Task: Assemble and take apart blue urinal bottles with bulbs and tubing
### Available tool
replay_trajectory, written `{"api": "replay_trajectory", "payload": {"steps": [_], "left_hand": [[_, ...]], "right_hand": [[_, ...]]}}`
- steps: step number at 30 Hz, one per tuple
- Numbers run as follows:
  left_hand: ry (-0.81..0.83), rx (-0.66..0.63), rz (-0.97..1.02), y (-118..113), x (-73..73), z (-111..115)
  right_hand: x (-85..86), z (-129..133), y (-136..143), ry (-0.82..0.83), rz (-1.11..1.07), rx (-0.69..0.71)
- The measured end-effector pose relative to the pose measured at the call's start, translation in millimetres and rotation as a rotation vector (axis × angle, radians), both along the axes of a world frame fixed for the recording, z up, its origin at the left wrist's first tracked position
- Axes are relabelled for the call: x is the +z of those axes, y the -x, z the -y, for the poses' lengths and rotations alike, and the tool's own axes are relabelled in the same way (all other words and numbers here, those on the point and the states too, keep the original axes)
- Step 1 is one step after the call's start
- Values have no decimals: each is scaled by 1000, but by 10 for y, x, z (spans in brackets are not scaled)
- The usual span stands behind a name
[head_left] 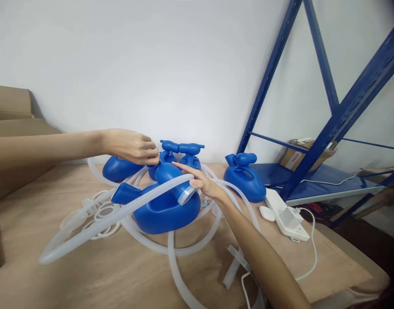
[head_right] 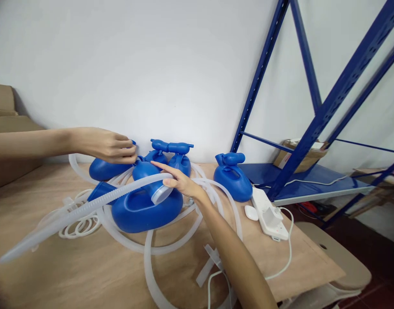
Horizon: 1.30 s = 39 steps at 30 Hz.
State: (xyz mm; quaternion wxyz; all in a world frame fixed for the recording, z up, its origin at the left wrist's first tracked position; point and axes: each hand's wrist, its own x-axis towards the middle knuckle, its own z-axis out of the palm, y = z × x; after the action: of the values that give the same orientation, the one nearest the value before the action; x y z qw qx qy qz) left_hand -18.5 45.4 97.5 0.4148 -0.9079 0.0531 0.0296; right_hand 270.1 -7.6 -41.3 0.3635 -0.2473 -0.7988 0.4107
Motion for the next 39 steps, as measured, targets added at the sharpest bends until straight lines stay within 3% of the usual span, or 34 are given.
{"api": "replay_trajectory", "payload": {"steps": [4, 7, 10, 17, 21, 25, 33, 36, 39], "left_hand": [[-259, -64, 20, 7, -98, 75], [-380, -9, 121, 58, -238, 164], [-320, 65, 194, 116, -301, 194], [-38, 96, 170, 126, -168, 117], [22, 182, 182, 66, -224, 156], [-50, 185, 244, 73, -303, 170], [-140, 282, 211, 188, -316, 158], [-213, 316, 225, 117, -401, 209], [-155, 327, 302, 57, -516, 238]], "right_hand": [[25, 34, 32, 17, -22, 4], [39, 52, 45, 22, -37, 12], [36, 61, 50, 28, -41, 11], [25, 71, 46, 27, -43, 0], [19, 63, 43, 30, -28, -13], [4, 48, 30, 26, -30, -17], [2, 30, 15, -14, 0, -20], [-11, 21, 10, 27, -24, -24], [-15, 24, 6, 45, -35, -24]]}}
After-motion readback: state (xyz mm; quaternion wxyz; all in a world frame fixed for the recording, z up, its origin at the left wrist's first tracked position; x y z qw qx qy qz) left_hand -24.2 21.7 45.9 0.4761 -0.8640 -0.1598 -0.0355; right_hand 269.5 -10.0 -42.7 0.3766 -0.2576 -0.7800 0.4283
